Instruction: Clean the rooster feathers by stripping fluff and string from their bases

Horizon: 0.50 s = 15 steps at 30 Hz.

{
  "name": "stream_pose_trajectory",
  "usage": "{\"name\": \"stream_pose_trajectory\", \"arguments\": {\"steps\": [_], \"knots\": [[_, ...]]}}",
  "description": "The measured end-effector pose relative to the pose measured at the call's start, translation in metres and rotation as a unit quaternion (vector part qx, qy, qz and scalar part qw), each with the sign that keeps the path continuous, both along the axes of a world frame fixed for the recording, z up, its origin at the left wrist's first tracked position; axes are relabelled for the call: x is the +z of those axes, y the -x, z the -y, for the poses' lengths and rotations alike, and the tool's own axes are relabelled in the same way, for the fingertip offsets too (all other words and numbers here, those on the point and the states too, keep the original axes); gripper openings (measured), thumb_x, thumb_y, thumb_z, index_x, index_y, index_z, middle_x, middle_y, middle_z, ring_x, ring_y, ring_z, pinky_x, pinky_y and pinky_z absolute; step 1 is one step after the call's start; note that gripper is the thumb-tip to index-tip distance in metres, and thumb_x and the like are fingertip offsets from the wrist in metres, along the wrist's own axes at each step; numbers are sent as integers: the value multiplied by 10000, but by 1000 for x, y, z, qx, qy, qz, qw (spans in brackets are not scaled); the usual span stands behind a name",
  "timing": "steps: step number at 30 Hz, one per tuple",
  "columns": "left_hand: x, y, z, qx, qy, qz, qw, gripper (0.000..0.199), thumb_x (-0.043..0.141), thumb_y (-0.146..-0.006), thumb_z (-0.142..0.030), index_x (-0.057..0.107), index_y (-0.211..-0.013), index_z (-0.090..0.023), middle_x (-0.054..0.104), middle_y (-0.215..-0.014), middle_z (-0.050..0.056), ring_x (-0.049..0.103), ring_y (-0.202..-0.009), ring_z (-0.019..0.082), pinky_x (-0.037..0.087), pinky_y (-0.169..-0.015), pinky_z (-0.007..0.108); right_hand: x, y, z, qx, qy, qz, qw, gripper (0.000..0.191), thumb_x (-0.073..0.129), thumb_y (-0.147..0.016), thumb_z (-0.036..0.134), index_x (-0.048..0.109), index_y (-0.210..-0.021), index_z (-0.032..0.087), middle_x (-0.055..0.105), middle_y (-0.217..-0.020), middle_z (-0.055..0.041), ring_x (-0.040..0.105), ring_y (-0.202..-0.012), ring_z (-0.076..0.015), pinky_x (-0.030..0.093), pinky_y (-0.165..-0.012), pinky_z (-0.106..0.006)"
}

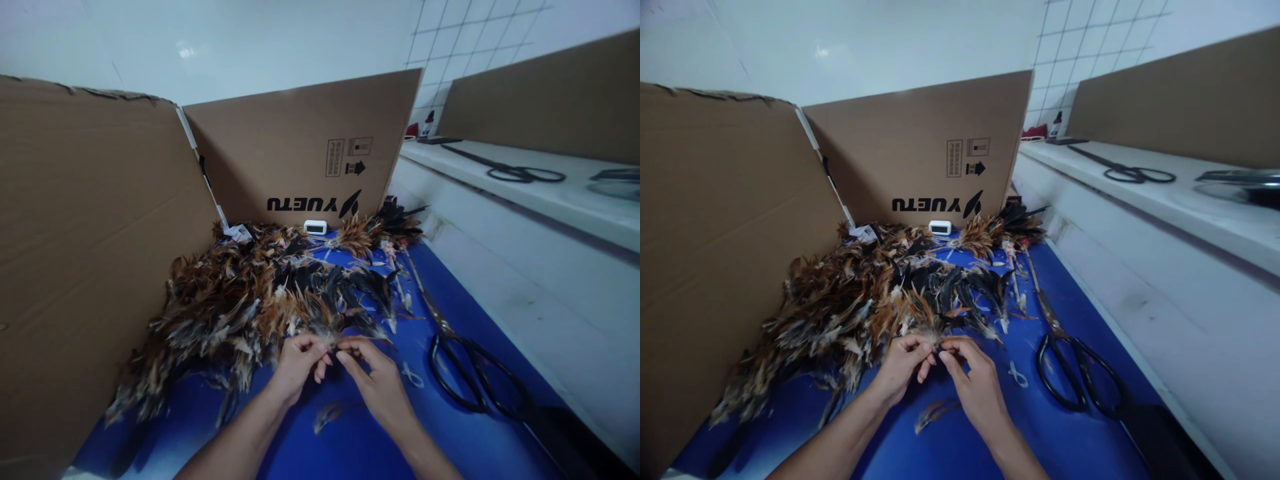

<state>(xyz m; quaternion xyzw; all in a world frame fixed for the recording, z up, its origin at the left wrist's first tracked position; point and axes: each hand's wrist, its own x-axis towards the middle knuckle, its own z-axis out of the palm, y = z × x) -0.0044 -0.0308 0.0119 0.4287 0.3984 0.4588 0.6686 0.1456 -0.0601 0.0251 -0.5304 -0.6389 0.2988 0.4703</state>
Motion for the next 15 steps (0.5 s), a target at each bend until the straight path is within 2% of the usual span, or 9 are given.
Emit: {"name": "stream_pose_trajectory", "arguments": {"steps": [3,6,12,15], "knots": [[0,1,-1,23,-24,-21,999,331,655,-734,-415,610,-633,-103,574,-497,9,429,-346,54,323,-368,184,2,0,1,4,5,9,1000,179,508,-853,338,627,-880,206,659,-849,-41,604,-768,-175,488,-704,-286],[2,4,-4,74,-49,-16,996,317,642,-751,-399,608,-634,-106,577,-499,4,415,-340,44,312,-377,182,3,-1,0,0,7,22,1000,175,504,-856,338,625,-861,211,646,-801,-24,598,-740,-167,474,-685,-269],[14,17,-15,213,-65,62,973,292,684,-717,-380,567,-649,-121,586,-574,-18,391,-365,10,299,-392,156,3,-1,0,-17,-8,62,998,182,479,-869,323,615,-807,219,632,-784,-24,583,-716,-169,464,-677,-269],[19,23,-20,257,-66,88,960,308,712,-682,-389,551,-665,-127,581,-585,-21,388,-379,7,296,-391,146,1,0,0,-21,-26,93,995,189,462,-876,314,617,-816,224,630,-795,-31,581,-726,-177,465,-680,-281]]}}
